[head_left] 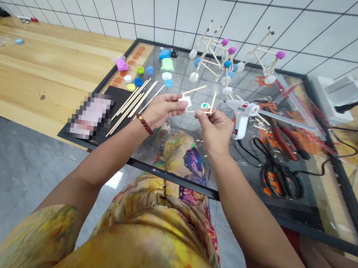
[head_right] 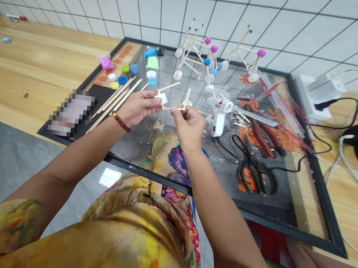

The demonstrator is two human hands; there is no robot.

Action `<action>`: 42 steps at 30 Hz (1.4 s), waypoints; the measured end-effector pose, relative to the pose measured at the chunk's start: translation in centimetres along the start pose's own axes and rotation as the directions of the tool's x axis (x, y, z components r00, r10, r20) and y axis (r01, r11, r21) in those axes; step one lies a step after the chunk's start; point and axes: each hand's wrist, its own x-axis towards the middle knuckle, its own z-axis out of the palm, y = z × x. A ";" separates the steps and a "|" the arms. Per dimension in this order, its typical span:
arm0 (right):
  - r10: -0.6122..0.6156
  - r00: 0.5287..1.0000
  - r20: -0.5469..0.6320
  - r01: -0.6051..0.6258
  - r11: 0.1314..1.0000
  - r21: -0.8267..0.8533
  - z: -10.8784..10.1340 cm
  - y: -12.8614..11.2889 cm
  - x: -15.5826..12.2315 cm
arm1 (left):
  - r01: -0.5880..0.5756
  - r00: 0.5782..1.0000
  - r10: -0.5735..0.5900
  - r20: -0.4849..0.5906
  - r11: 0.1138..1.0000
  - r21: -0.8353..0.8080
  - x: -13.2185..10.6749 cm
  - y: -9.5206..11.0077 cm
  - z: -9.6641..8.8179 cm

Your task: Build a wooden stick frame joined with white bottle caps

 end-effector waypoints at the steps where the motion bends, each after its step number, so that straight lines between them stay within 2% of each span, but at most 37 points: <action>1: -0.002 1.000 0.004 0.002 1.000 0.007 0.0 0.0 0.0 | 0.000 1.000 0.000 0.003 1.000 0.002 0.0 0.0 0.0; 8: -0.031 0.999 0.011 0.031 0.999 0.017 -0.1 -0.1 0.0 | -0.003 0.998 0.002 0.057 1.000 0.027 -0.1 0.0 -0.2; 17: -0.038 0.999 0.031 0.038 0.999 0.023 -0.1 0.0 0.1 | -0.007 0.998 0.002 0.064 0.998 0.069 0.0 -0.3 -0.3; 29: -0.018 0.999 0.030 0.018 1.000 -0.006 0.0 0.0 -0.1 | 0.020 1.000 -0.021 0.014 0.998 0.056 -0.3 -0.3 0.2; 42: 0.018 0.998 0.060 -0.018 1.000 -0.007 0.0 0.1 0.1 | 0.031 0.999 -0.033 0.043 0.998 0.053 -0.3 -0.5 0.1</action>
